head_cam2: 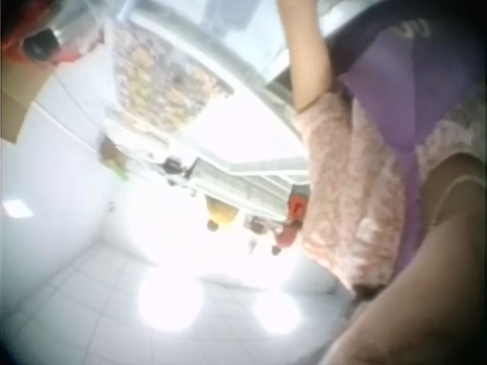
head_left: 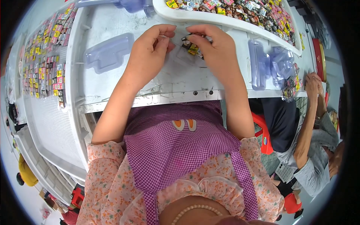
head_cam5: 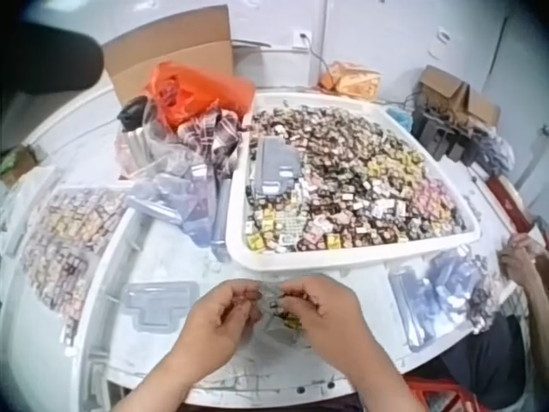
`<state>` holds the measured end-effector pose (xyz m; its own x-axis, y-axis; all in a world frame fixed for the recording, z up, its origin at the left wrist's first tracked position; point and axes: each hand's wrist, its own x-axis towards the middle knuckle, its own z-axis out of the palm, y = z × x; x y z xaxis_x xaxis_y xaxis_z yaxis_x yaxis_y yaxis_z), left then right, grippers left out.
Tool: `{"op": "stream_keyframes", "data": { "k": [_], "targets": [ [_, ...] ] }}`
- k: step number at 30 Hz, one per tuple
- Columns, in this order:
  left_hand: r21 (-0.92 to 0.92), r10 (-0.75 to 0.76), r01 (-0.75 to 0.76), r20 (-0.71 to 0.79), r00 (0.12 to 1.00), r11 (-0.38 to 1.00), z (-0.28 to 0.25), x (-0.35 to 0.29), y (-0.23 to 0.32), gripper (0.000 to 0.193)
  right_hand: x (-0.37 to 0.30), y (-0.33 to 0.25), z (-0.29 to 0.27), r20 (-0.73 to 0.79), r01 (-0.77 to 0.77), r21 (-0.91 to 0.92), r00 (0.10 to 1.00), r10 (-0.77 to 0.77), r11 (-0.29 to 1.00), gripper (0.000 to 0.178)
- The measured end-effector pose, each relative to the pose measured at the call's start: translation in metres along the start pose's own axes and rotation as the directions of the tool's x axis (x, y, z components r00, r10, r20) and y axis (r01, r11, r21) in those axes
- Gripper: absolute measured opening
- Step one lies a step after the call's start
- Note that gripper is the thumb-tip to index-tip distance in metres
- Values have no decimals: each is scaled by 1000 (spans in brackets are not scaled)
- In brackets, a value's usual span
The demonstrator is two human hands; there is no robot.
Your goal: Sorting small colorful toy pieces from a bulk tray and arranging them into specific patterned sets on a packaging tray.
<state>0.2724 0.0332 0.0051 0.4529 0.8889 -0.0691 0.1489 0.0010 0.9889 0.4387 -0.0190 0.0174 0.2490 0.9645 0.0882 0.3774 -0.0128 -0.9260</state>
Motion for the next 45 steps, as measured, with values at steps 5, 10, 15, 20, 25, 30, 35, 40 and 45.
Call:
{"op": "stream_keyframes", "data": {
  "k": [5,10,15,20,25,30,35,40,45],
  "targets": [
    [178,25,-24,-3,1000,984,-6,2,-6,30,7,8,19,69,173,-411,985,-159,895,14],
    [237,8,-12,19,1000,972,-6,2,-5,29,3,15,27,29,238,-538,964,-265,809,18],
    [305,223,-230,56,973,924,-6,-2,-8,26,-4,5,21,-52,252,-500,946,-319,828,18],
    [518,288,-335,171,942,787,2,-8,-3,23,-15,-5,-28,161,-274,897,934,320,347,26],
    [582,271,-344,212,939,736,5,-17,3,24,-20,5,-30,232,-172,963,921,313,-207,32],
    [232,280,-346,274,920,909,16,-26,45,30,-24,-25,-3,-9,-130,970,823,567,205,36],
    [295,413,-461,210,886,837,31,-27,31,29,-28,-34,15,-19,-143,934,896,444,328,43],
    [145,73,-101,186,980,984,29,-24,37,22,-29,-33,14,-70,-68,908,948,310,414,48],
    [-107,-10,21,105,994,994,14,-10,24,20,-27,-16,-9,-216,57,771,960,176,634,40]
  ]
}}
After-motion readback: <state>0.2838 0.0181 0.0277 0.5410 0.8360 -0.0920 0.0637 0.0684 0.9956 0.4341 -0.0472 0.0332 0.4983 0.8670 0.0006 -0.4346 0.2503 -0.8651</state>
